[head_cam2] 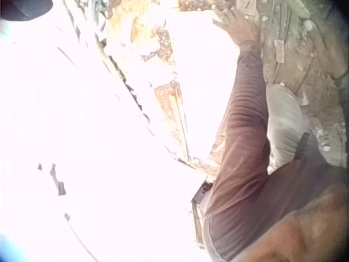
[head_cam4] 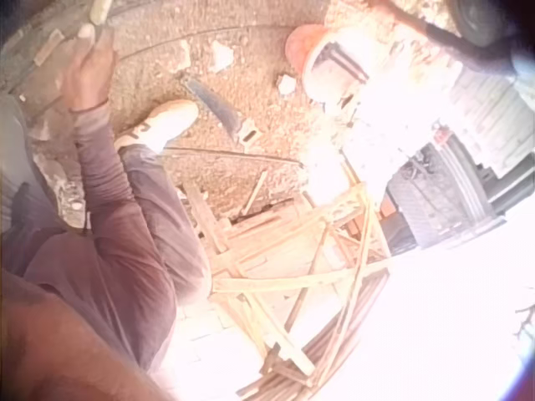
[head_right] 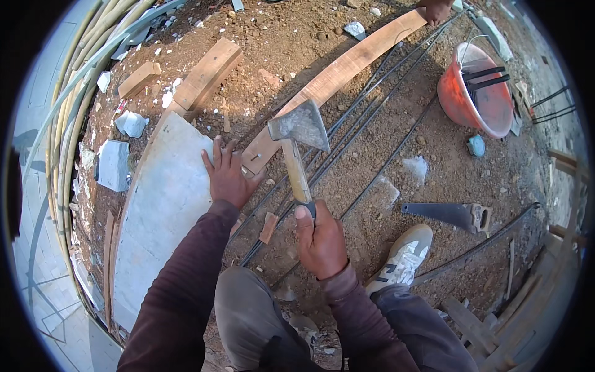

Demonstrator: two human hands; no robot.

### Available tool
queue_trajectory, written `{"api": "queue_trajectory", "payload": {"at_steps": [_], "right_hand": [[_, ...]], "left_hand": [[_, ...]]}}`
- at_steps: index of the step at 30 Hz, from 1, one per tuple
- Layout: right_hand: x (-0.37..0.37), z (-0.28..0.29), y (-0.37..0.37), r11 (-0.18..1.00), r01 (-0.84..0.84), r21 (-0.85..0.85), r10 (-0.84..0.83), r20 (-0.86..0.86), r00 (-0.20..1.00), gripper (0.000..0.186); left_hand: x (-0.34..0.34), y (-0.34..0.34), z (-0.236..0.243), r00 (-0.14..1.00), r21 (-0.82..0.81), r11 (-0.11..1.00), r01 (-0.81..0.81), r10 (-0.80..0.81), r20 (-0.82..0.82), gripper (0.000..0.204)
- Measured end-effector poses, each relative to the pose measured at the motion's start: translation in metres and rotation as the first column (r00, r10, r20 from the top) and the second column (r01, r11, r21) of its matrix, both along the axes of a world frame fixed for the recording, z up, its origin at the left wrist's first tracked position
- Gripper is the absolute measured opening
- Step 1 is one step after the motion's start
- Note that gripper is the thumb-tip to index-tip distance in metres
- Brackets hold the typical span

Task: The person drives nails into a wooden beam using a small axe, cuts the beam with a handsaw, and retrieves plywood boards. They then position the plywood boards onto the wooden frame and hammer nails into them using the axe.

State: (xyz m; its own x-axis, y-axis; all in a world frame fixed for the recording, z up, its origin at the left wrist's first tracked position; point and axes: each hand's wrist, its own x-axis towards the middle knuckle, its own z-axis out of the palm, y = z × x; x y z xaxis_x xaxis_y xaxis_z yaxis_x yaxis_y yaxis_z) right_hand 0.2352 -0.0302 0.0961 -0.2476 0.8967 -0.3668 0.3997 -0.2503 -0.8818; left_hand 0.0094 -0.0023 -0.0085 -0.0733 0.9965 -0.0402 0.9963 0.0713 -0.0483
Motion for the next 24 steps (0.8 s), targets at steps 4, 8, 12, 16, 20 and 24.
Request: {"api": "queue_trajectory", "payload": {"at_steps": [4,8,12,16,20,24], "right_hand": [[0.001,0.003,0.000,0.918,0.388,0.080,-0.309,-0.468,0.828,0.029],[-0.012,-0.025,-0.011,0.986,-0.020,0.166,0.016,0.023,1.000,0.036],[-0.009,-0.037,-0.018,0.998,0.029,-0.056,-0.031,-0.029,0.999,0.038],[-0.005,-0.034,-0.022,0.876,0.480,-0.047,-0.433,-0.514,0.740,0.035],[-0.010,-0.035,-0.020,0.994,-0.054,0.094,0.056,-0.015,0.998,0.033],[-0.009,-0.036,-0.021,0.986,0.167,0.026,-0.166,-0.047,0.985,0.034]], "left_hand": [[0.000,-0.001,0.000,1.000,0.026,1.000,0.011,-0.011,0.025,0.070],[-0.001,-0.002,0.001,0.996,0.062,0.998,0.016,-0.022,0.086,0.070],[-0.001,-0.003,0.002,0.999,-0.001,1.000,0.024,-0.024,0.049,0.070],[0.000,-0.002,-0.001,1.000,-0.005,1.000,0.011,-0.011,0.028,0.071],[-0.001,0.000,-0.004,0.998,0.011,1.000,0.006,-0.007,0.060,0.071],[-0.001,-0.001,-0.004,0.999,0.010,1.000,0.021,-0.021,0.034,0.070]]}}
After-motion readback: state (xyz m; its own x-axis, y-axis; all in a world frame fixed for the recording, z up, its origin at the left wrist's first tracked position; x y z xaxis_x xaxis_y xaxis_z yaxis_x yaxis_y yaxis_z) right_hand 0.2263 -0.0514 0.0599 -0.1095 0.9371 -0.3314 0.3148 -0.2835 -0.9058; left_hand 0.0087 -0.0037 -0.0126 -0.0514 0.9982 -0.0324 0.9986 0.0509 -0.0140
